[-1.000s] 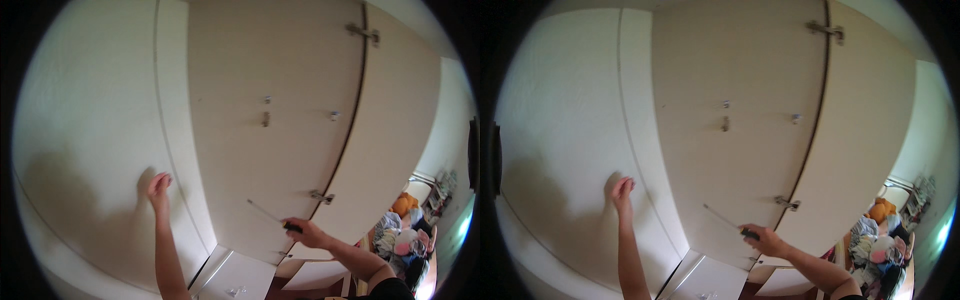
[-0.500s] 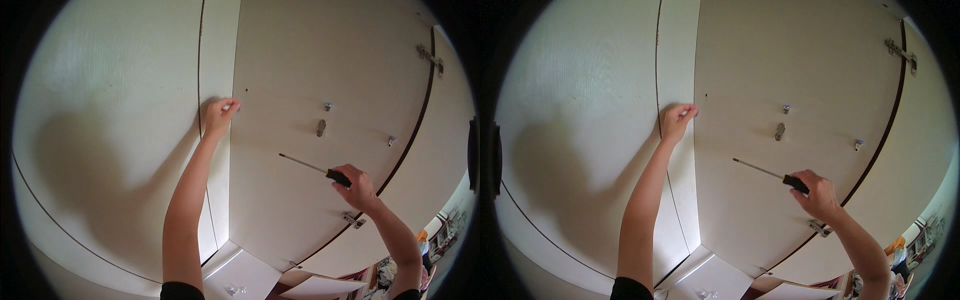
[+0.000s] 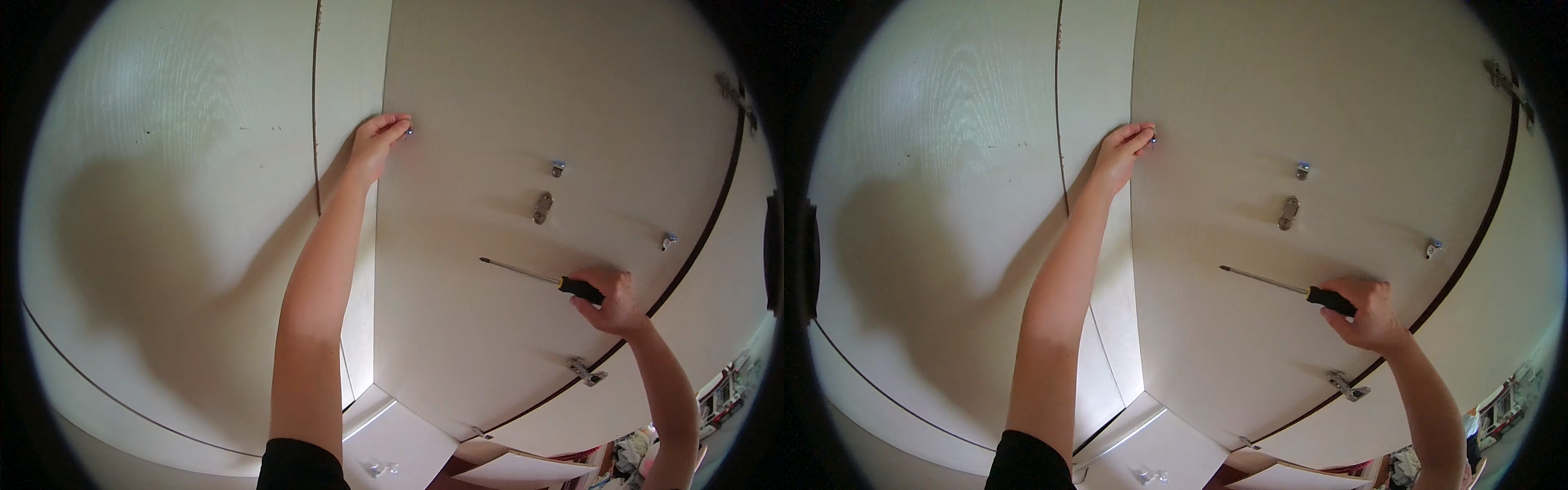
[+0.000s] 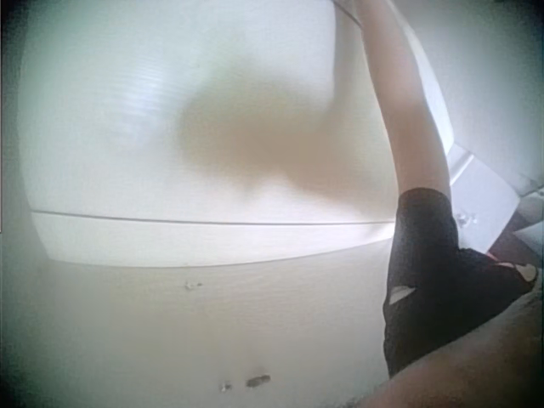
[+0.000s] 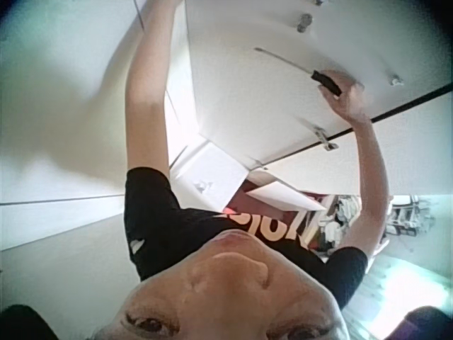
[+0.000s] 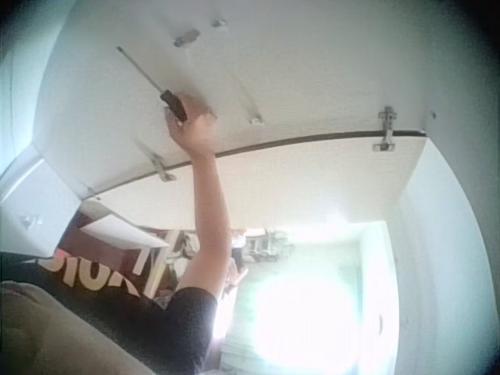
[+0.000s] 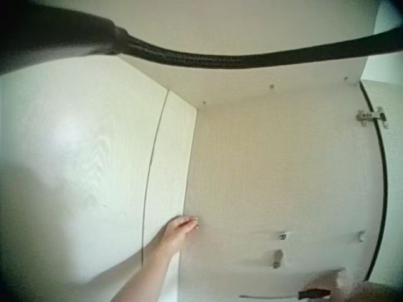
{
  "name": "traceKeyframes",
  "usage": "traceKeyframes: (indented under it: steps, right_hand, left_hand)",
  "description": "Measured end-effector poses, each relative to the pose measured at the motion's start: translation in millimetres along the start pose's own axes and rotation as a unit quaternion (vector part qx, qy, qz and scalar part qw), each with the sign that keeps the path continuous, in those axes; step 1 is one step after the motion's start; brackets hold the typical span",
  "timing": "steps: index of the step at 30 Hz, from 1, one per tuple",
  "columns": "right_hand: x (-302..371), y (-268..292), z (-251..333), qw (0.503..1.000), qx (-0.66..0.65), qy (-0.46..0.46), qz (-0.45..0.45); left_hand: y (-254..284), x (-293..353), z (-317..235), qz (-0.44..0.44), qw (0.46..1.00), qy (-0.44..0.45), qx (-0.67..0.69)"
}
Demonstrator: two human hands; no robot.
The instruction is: The person uses a screwdriver to tighten screws on the hinges of a white wardrobe door. They stand on a red stool to reach the upper hinges and repeatedly adjust the screws to secure the door.
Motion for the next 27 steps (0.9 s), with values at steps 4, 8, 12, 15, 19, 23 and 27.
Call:
traceKeyframes:
  steps: [4,8,12,15,19,23,27]
  right_hand:
    - [-3,5,-5,0.999,-0.04,0.001,0.014]
    - [-5,2,-7,0.998,-0.058,-0.002,0.016]
    - [-3,2,-4,0.998,-0.054,-0.017,0.022]
    - [-6,-1,-3,0.995,-0.092,-0.036,0.02]
    - [-19,-3,23,0.986,-0.125,-0.101,0.044]
    - [-33,6,47,0.995,-0.073,-0.062,0.037]
    - [-52,19,63,0.996,-0.052,-0.064,0.034]
  left_hand:
    - [0,-1,-5,0.039,0.998,0.028,-0.04]
    - [-2,-5,-6,0.032,0.998,0.041,-0.043]
    - [0,-8,-5,0.032,0.997,0.062,-0.039]
    - [1,-10,-1,0.038,0.996,0.069,-0.03]
    - [8,-13,-3,0.042,0.995,0.083,-0.039]
    - [1,-10,-12,0.051,0.996,0.065,-0.031]
    - [1,-8,-12,0.058,0.995,0.063,-0.046]
Point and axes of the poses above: each hand's wrist, its own x-axis away from the middle knuckle, its own y-axis out of the back of the hand, z = x × y, the point moved 3 cm from there along -x, towards the middle knuckle, and after that the axes turned 10 degrees about z, right-handed, at the moved point
